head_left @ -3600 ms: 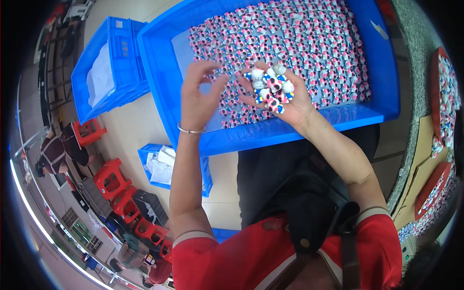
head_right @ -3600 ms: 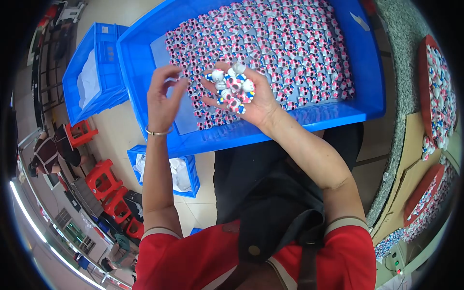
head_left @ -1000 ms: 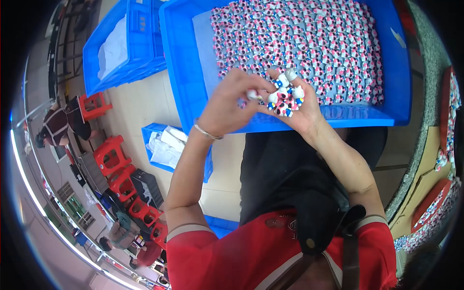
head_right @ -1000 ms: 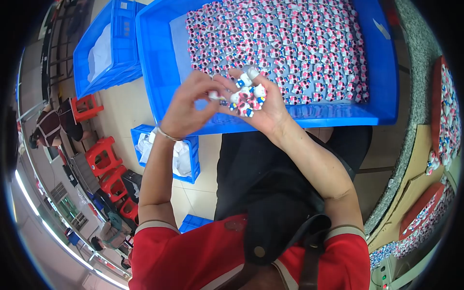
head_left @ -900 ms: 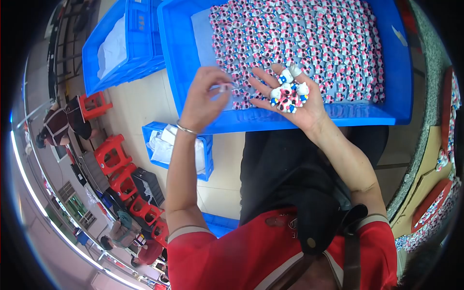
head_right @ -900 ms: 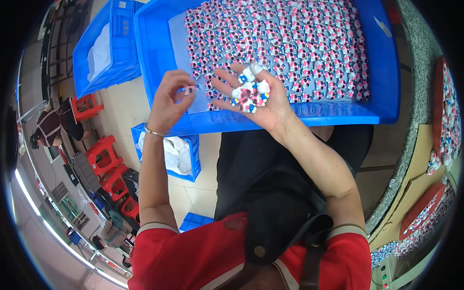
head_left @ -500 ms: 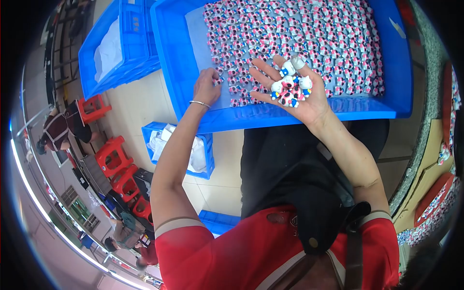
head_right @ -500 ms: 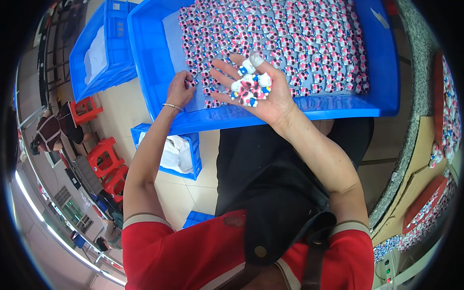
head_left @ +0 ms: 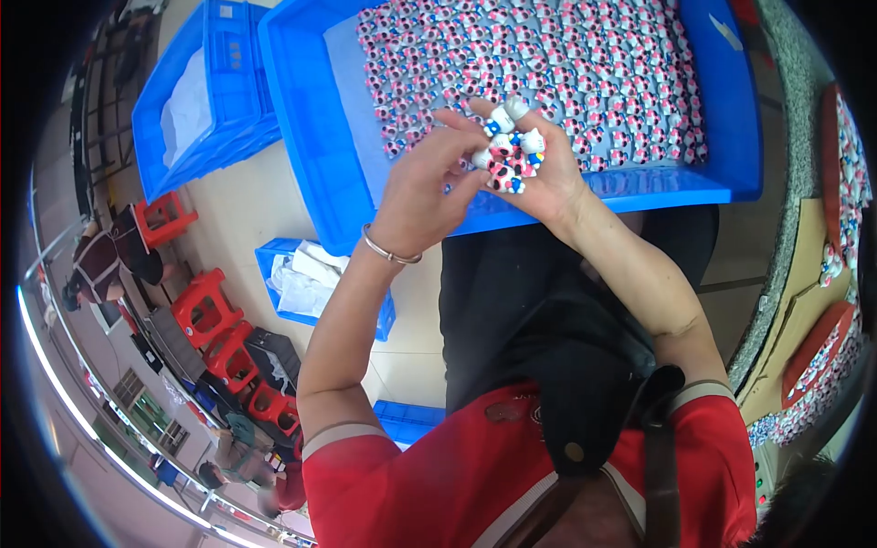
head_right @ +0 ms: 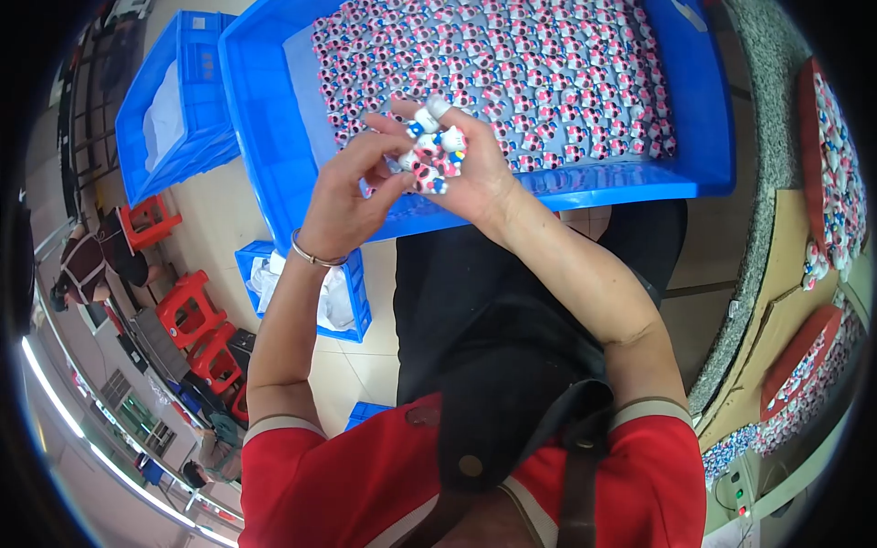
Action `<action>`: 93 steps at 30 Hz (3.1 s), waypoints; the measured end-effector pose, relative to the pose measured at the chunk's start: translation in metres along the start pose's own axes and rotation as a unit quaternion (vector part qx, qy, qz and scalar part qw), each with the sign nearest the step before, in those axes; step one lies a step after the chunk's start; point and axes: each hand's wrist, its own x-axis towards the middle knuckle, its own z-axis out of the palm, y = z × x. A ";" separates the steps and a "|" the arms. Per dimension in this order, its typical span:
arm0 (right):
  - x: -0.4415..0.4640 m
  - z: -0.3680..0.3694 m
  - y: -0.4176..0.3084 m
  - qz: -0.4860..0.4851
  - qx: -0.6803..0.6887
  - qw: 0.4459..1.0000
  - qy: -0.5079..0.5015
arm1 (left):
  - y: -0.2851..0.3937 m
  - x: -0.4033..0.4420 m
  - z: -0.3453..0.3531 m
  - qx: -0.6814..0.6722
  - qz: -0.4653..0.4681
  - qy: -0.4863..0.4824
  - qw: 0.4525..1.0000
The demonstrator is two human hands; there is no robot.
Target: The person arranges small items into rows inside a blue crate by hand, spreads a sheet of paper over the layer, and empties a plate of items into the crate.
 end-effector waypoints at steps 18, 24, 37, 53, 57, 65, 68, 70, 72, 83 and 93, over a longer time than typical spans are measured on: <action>-0.010 -0.002 -0.003 0.038 0.124 0.991 -0.033 | -0.154 -0.038 -0.052 0.024 -0.303 0.066 0.950; -0.012 -0.010 -0.005 0.026 0.125 0.990 -0.062 | -0.139 -0.036 -0.045 0.038 -0.274 0.058 0.959; -0.010 -0.008 -0.004 0.032 0.129 0.989 -0.059 | -0.138 -0.043 -0.043 0.157 -0.150 0.057 0.975; -0.009 -0.010 -0.002 0.027 0.118 0.991 -0.054 | -0.169 -0.025 -0.034 0.157 -0.276 0.017 0.948; -0.011 -0.008 -0.002 0.028 0.125 0.990 -0.051 | -0.169 -0.025 -0.036 0.239 -0.262 0.001 0.935; -0.005 -0.016 -0.003 0.030 0.065 0.996 -0.052 | -0.037 -0.024 -0.028 0.017 -0.106 0.110 0.988; -0.004 -0.004 0.004 0.020 0.032 0.999 0.005 | 0.009 -0.011 -0.002 0.027 0.055 0.048 0.997; -0.004 -0.012 0.003 0.040 0.060 0.996 -0.049 | -0.002 -0.003 0.007 0.069 0.096 0.045 0.992; -0.005 -0.011 0.004 0.020 0.019 1.000 -0.013 | -0.003 -0.001 0.008 0.144 0.075 0.012 0.987; -0.008 -0.009 0.010 0.039 0.059 0.997 0.036 | -0.022 -0.022 -0.011 0.041 0.043 0.060 0.996; -0.012 -0.012 0.000 0.053 0.088 0.994 -0.048 | -0.118 -0.061 -0.064 -0.458 -0.322 0.083 0.824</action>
